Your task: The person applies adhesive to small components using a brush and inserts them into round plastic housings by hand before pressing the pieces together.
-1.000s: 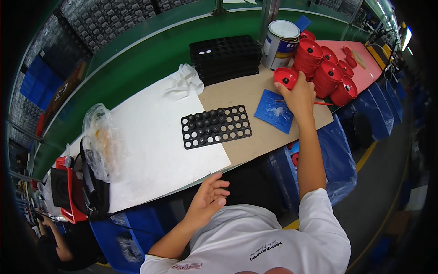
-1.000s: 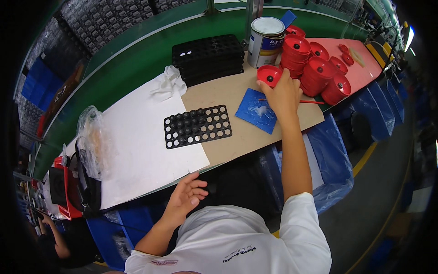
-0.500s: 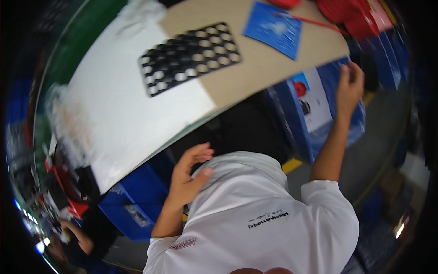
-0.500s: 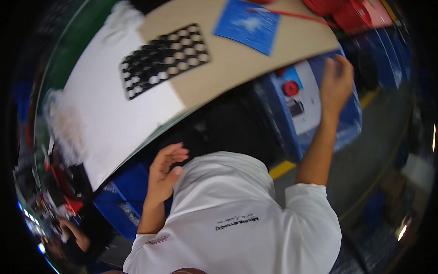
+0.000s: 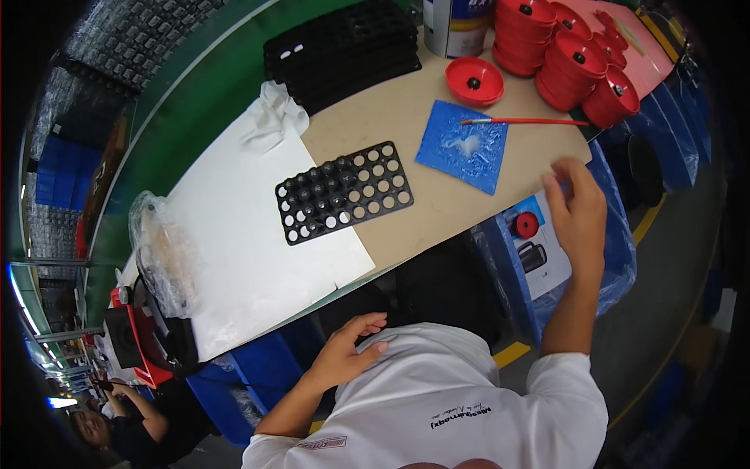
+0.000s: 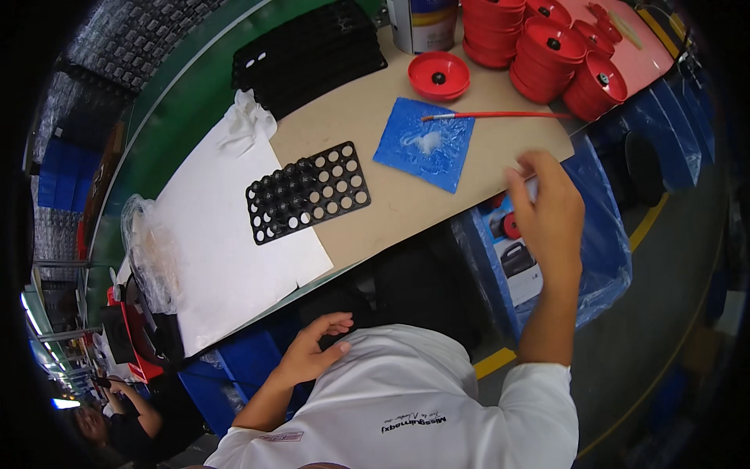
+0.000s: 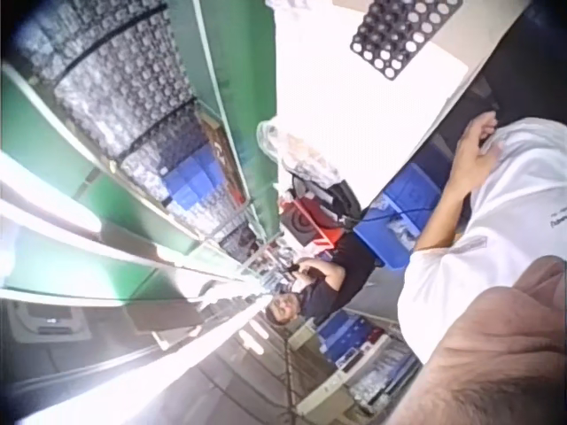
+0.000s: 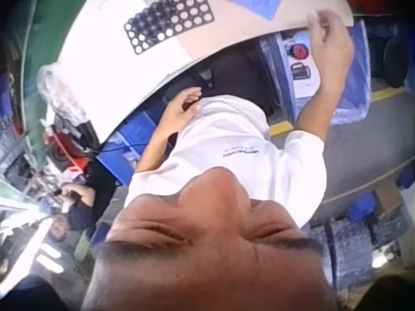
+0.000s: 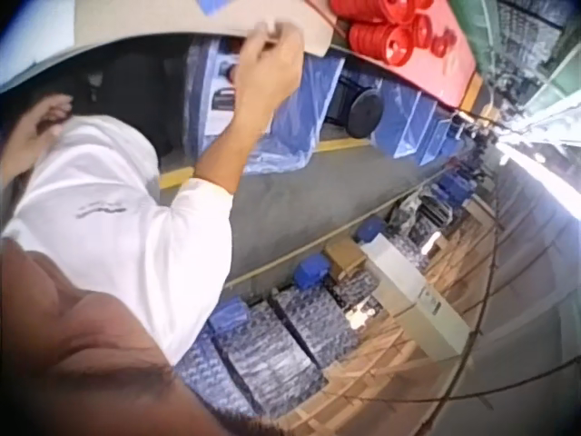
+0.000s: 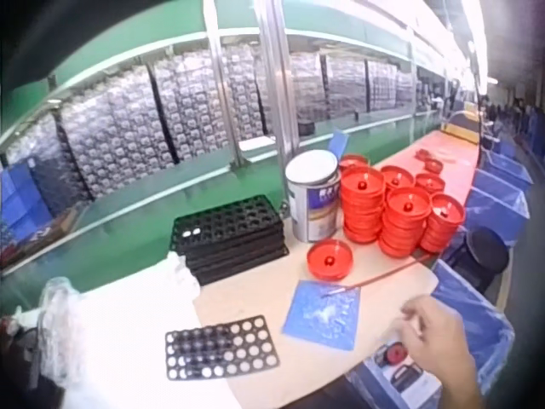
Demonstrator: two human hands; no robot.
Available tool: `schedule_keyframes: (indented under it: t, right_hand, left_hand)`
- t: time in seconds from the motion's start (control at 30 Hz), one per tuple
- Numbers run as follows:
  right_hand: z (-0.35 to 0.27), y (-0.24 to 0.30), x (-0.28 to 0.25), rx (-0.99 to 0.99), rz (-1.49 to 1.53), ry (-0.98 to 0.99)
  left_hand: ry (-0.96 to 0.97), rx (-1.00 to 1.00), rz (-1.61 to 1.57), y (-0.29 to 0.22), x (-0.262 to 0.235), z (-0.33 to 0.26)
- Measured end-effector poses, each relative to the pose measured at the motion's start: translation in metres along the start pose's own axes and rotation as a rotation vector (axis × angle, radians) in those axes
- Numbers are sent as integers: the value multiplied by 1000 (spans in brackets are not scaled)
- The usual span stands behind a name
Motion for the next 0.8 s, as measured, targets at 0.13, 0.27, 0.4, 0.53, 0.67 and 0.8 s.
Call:
schedule_keyframes:
  t: [0.13,0.27,0.4,0.53,0.67,0.8]
  right_hand:
    - [71,51,40,-485,-213,-123]
    - [118,70,93,-358,-379,80]
    - [134,49,104,-284,-354,274]
    - [141,7,83,-318,-353,119]
    - [121,41,63,-429,-345,-28]
    - [28,109,65,-410,695,138]
  left_hand:
    - [-9,72,8,-12,4,7]
    - [-42,126,-7,-17,3,-4]
    - [-11,162,-38,-9,7,-12]
    - [-68,259,-69,-3,15,-8]
    - [-15,313,-136,-19,7,-23]
    - [37,335,-567,-27,-13,-23]
Point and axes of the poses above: each hand's wrist, its own z-axis towards the middle knuckle, its own x-axis out of the palm, y = z × x, the point moved 5 cm from there along z, towards the middle knuckle, and after that the axes turned 9 degrees about -x, right-handed, at the moved point
